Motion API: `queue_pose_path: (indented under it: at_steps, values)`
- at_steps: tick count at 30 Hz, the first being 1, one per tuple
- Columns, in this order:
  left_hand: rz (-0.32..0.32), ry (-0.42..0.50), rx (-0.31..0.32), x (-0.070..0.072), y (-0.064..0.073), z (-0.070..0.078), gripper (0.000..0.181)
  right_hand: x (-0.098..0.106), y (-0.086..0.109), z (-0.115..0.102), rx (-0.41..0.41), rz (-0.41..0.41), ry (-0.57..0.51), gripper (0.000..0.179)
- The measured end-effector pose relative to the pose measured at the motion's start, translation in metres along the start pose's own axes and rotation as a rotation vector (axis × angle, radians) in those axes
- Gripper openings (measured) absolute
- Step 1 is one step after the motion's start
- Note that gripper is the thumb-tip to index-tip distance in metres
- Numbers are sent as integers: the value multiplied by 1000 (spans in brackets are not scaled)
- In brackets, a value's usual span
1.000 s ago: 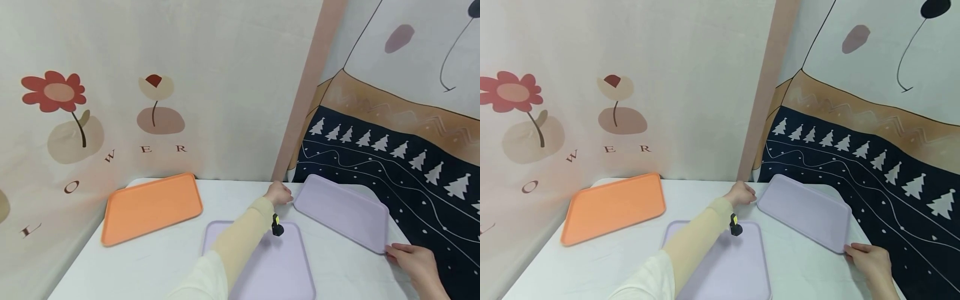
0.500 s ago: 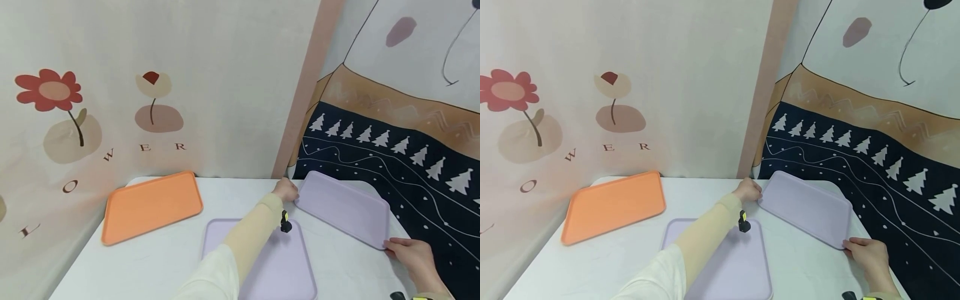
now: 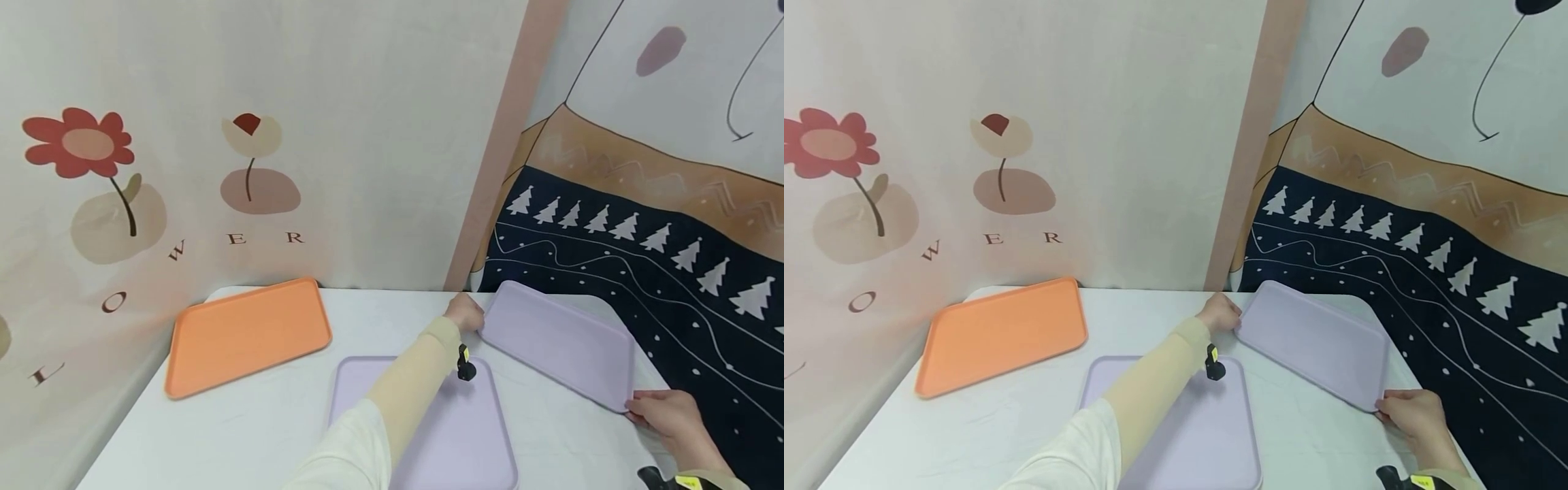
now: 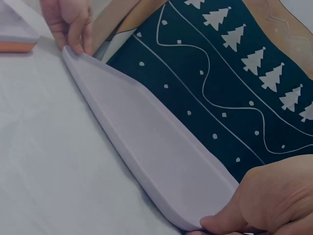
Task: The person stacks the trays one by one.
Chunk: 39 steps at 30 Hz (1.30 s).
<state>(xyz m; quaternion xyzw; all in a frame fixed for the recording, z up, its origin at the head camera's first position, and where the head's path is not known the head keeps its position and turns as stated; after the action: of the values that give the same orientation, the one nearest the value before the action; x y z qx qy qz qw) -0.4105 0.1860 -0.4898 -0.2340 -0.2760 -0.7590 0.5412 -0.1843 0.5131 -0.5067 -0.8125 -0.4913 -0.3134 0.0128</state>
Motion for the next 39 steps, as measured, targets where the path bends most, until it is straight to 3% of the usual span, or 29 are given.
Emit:
queue_pose_path:
  at_steps: [4,8,18,25,30,35,39]
  values:
    - [3,34,11,4,1,-1,5,2,4,-5,11,1,-25,45]
    - [7,97,51,7,2,-6,12,2,6,-12,29,1,-14,50]
    - [16,130,16,36,23,-3,10,-5,12,-28,67,-29,-33,48]
    - [0,95,-44,58,36,11,31,-1,22,-41,128,2,-7,47]
    - [-15,144,-42,74,49,13,9,-2,32,-54,165,22,20,45]
    - [-27,225,-54,86,59,10,25,-4,39,-66,173,30,23,45]
    - [-25,271,-62,94,66,8,26,-5,43,-71,169,17,7,48]
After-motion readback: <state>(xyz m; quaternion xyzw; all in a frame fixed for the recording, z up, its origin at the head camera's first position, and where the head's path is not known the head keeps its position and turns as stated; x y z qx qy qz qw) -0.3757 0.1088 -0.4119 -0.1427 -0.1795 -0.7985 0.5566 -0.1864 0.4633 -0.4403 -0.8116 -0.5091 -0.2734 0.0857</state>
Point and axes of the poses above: each hand's wrist, its own y-axis away from the middle knuckle, its own x-axis out of the back of the hand, z = x × y, the point moved 7 cm from there along -y, towards the middle knuckle
